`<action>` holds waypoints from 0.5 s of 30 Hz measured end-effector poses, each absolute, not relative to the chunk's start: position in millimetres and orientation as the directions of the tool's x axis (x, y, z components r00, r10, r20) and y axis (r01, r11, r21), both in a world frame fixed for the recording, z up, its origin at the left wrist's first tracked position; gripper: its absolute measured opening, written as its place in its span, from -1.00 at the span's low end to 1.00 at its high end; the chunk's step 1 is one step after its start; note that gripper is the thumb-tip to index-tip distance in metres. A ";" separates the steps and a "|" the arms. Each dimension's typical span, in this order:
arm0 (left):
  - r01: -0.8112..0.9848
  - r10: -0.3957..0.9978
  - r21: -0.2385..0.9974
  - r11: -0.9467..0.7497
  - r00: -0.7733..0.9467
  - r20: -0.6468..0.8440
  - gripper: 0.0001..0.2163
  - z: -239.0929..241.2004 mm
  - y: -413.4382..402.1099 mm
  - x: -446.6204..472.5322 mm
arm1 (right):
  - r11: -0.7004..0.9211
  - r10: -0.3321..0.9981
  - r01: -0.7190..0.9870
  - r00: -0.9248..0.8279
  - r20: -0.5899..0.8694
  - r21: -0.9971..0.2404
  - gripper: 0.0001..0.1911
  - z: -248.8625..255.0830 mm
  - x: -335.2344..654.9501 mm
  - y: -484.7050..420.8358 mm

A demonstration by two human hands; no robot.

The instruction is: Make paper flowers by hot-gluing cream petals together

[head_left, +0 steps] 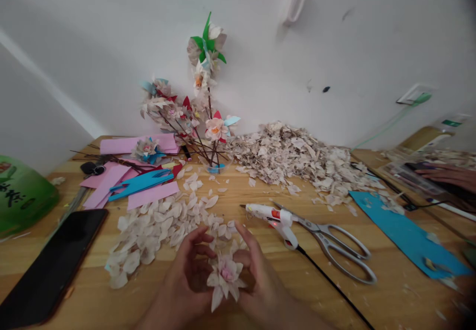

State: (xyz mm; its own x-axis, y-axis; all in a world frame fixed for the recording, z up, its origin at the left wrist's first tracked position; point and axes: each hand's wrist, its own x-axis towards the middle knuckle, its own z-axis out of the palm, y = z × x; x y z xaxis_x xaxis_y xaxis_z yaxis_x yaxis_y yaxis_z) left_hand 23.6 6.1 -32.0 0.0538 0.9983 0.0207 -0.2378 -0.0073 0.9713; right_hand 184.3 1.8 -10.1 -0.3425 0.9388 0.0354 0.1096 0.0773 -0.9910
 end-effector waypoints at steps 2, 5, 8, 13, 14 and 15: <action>-0.185 0.996 0.981 -0.062 0.049 0.073 -0.29 -29.0 4.7 20.3 | 0.246 0.921 0.238 -0.361 0.150 -0.940 -0.15 -16.9 194.5 2.1; -0.062 0.988 0.994 -0.095 0.114 0.102 -0.41 -21.2 6.0 6.5 | 0.372 0.901 0.350 -0.359 0.244 -0.860 -0.14 -21.4 206.1 6.5; 0.109 0.978 0.981 -0.159 0.150 0.142 -0.62 -10.1 13.5 -11.0 | 0.370 0.916 0.403 -0.308 0.257 -0.837 -0.13 -19.1 210.3 14.0; 0.199 0.968 0.980 0.000 -0.247 0.050 -0.78 7.1 30.4 -26.9 | 0.303 0.948 0.412 -0.223 0.227 -0.860 -0.15 -9.4 209.9 23.9; 0.218 0.959 0.976 0.006 -0.278 0.056 -0.79 8.8 31.7 -27.7 | 0.303 0.950 0.422 -0.205 0.236 -0.854 -0.15 -8.4 210.1 24.9; 0.257 0.961 0.966 -0.015 -0.264 0.085 -0.82 9.8 31.9 -27.7 | 0.313 0.948 0.436 -0.189 0.255 -0.844 -0.14 -7.9 210.7 25.7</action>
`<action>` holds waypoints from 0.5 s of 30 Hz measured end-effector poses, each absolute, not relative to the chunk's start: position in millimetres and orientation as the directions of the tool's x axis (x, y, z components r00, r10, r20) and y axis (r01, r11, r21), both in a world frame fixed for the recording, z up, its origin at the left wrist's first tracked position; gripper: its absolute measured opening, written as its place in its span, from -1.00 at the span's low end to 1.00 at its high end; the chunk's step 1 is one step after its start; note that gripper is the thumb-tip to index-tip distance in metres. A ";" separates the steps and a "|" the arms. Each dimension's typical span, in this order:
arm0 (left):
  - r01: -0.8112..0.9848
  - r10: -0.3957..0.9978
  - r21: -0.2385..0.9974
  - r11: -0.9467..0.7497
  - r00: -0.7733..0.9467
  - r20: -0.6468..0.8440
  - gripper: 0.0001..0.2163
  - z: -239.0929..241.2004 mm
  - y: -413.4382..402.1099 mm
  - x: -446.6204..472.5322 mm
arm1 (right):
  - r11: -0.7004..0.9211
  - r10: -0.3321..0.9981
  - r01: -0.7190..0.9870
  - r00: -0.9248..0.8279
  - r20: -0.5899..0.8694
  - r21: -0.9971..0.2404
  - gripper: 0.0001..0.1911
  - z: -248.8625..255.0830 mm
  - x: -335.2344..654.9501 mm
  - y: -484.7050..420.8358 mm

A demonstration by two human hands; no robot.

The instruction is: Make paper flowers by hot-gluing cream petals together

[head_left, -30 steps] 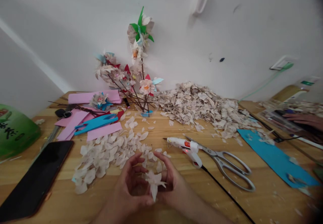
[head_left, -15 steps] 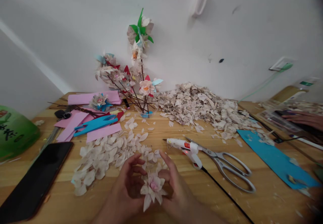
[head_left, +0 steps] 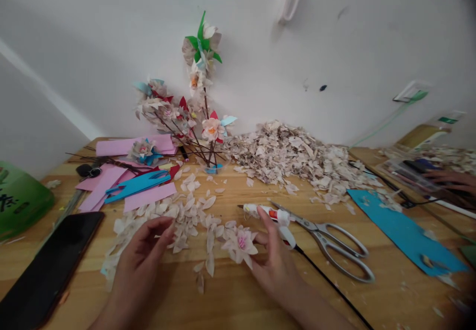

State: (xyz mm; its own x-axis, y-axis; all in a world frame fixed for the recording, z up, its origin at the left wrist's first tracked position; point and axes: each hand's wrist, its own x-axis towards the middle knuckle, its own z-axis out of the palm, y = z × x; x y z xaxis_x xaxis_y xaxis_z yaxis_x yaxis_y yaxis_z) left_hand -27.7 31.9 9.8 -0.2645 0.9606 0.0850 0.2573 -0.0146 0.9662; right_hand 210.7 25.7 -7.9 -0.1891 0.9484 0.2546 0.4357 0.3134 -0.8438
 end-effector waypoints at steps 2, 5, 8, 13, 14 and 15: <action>0.381 0.978 0.917 -0.117 -0.115 0.173 -0.87 9.4 28.7 -25.8 | 0.347 0.938 0.463 -0.175 0.299 -0.816 -0.12 -8.7 212.4 26.7; 0.497 0.940 0.805 -0.324 0.260 0.218 -0.83 6.4 19.1 -19.5 | 0.340 0.940 0.487 -0.143 0.310 -0.805 -0.11 -12.4 215.2 27.5; 0.509 0.833 0.710 -0.487 0.514 0.203 -0.91 4.5 11.3 -12.2 | 0.276 0.959 0.497 -0.085 0.271 -0.823 -0.09 -15.6 216.7 27.8; 0.435 0.582 0.590 -0.681 0.809 0.076 -0.39 1.6 12.3 -5.4 | 0.268 0.962 0.468 -0.075 0.264 -0.842 -0.08 -17.0 216.2 27.5; 0.429 0.556 0.578 -0.694 0.830 0.052 -0.36 0.0 14.4 -5.2 | 0.268 0.962 0.460 -0.077 0.263 -0.847 -0.09 -16.8 216.1 27.4; 0.436 0.548 0.560 -0.704 0.836 0.038 -0.34 -1.7 17.0 -5.3 | 0.267 0.962 0.454 -0.079 0.260 -0.850 -0.10 -16.5 216.1 27.3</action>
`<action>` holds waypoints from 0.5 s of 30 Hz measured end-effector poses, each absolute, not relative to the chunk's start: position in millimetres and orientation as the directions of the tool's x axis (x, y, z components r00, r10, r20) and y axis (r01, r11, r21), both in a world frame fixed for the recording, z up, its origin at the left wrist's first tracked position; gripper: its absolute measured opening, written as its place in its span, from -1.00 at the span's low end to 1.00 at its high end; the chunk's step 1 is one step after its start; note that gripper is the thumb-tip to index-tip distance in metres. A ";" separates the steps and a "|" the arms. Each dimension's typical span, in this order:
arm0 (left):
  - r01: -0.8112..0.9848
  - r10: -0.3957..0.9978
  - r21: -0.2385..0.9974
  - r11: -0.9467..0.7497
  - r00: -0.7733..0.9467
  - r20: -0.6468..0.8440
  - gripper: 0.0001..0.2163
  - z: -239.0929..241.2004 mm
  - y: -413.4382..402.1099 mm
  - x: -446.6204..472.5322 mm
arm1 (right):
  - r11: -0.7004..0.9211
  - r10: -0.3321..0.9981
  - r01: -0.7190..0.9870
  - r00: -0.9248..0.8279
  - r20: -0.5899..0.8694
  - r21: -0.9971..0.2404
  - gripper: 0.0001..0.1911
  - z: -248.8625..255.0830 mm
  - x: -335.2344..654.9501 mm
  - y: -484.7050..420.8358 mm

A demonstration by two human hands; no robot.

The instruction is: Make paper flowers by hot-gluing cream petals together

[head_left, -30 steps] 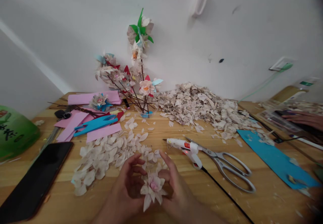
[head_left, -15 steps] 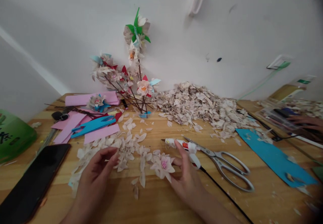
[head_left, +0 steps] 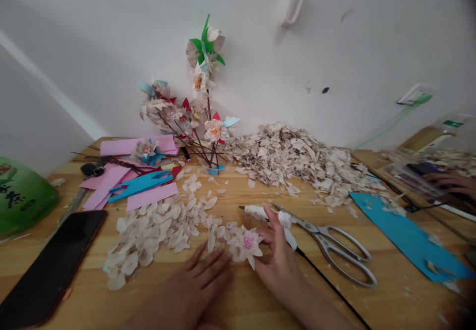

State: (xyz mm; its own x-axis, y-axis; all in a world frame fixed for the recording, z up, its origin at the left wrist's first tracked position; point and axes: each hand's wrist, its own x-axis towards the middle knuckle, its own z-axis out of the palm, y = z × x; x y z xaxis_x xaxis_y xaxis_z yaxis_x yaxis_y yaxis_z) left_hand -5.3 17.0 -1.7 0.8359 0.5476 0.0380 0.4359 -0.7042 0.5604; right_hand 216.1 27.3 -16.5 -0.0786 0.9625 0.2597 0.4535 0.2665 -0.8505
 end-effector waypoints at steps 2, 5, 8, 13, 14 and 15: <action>0.487 0.584 0.506 -0.712 0.811 0.041 -0.32 -4.7 24.0 -6.2 | 0.259 0.965 0.453 -0.083 0.249 -0.853 -0.10 -15.1 216.2 27.2; 0.632 0.714 0.394 -0.668 0.694 0.097 -0.38 -5.6 35.5 -7.0 | 0.234 0.971 0.455 -0.063 0.231 -0.859 -0.10 -12.2 216.1 26.9; 0.701 0.773 0.337 -0.628 0.613 0.164 -0.52 -3.7 40.4 -1.1 | 0.233 0.971 0.407 -0.042 0.236 -0.884 -0.17 -10.5 216.1 26.6; 0.504 0.628 0.422 -0.754 0.742 0.234 -0.47 -5.9 32.9 28.9 | 0.215 0.957 0.359 0.105 0.269 -0.908 -0.18 -12.0 216.4 27.4; 0.467 0.601 0.440 -0.767 0.764 0.236 -0.45 -6.8 32.2 35.1 | 0.210 0.955 0.356 0.127 0.270 -0.911 -0.17 -12.2 216.3 27.5; 0.438 0.579 0.452 -0.777 0.778 0.241 -0.45 -7.7 32.6 40.2 | 0.206 0.953 0.351 0.140 0.269 -0.913 -0.17 -12.2 216.3 27.5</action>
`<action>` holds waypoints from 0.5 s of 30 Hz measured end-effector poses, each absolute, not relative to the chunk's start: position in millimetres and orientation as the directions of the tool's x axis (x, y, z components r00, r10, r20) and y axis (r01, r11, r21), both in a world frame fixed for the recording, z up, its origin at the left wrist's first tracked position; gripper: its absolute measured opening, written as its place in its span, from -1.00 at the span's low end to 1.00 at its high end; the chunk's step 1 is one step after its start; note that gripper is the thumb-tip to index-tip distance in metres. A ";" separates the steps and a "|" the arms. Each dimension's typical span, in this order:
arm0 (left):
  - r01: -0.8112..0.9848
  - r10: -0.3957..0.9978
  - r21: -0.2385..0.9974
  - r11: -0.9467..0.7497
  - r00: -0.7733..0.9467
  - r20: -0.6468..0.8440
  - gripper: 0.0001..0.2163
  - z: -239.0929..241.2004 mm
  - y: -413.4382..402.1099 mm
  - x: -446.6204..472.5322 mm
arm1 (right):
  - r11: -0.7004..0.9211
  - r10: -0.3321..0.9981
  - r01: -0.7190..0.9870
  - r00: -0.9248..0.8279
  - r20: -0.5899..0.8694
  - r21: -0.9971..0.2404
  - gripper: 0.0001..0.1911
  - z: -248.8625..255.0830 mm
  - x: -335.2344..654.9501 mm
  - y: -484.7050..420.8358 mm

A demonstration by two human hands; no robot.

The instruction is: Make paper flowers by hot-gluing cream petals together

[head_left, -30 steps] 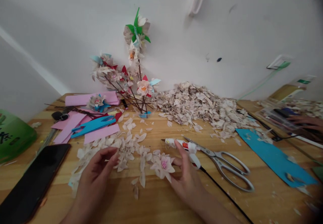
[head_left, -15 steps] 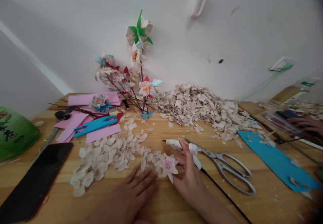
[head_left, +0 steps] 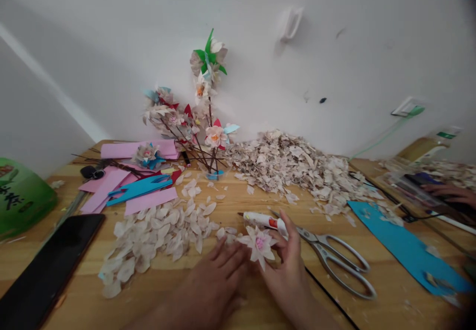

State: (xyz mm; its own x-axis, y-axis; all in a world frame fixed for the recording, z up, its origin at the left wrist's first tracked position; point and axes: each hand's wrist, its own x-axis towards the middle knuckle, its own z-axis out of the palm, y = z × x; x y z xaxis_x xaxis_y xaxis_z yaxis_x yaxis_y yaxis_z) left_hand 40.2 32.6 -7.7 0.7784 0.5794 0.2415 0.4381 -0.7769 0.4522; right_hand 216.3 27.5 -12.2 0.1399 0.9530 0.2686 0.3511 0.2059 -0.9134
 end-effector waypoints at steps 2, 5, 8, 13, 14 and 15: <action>0.426 0.565 0.450 -0.785 0.790 0.237 -0.50 -8.8 36.7 44.9 | 0.204 0.952 0.341 0.150 0.268 -0.918 -0.19 -11.6 216.0 27.4; 0.496 0.607 0.401 -0.770 0.763 0.222 -0.59 -8.8 49.0 36.8 | 0.191 0.955 0.339 0.153 0.255 -0.921 -0.19 -10.7 215.7 26.5; 0.585 0.655 0.314 -0.748 0.728 0.203 -0.61 -7.2 62.6 15.9 | 0.153 0.972 0.322 0.120 0.200 -0.934 -0.18 -10.4 215.5 25.3; 0.684 0.697 0.168 -0.710 0.649 0.303 -0.68 -4.9 74.2 -18.6 | 0.181 0.984 0.452 -0.079 0.162 -0.874 -0.16 -11.8 213.8 24.6; 0.711 0.710 0.157 -0.686 0.605 0.359 -0.68 -5.3 74.2 -22.9 | 0.191 0.980 0.479 -0.141 0.140 -0.857 -0.14 -12.6 212.8 24.8; 0.734 0.719 0.155 -0.661 0.559 0.414 -0.69 -6.0 73.3 -26.2 | 0.204 0.973 0.500 -0.201 0.116 -0.841 -0.11 -13.7 211.6 24.9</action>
State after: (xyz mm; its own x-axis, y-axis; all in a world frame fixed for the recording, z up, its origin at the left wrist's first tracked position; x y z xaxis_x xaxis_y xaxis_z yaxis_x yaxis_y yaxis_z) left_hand -26.2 73.3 -6.0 0.5591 0.7186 0.4135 0.7344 -0.6607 0.1552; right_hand 211.6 24.9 -13.7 -0.2012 0.9726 0.1161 0.5003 0.2039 -0.8415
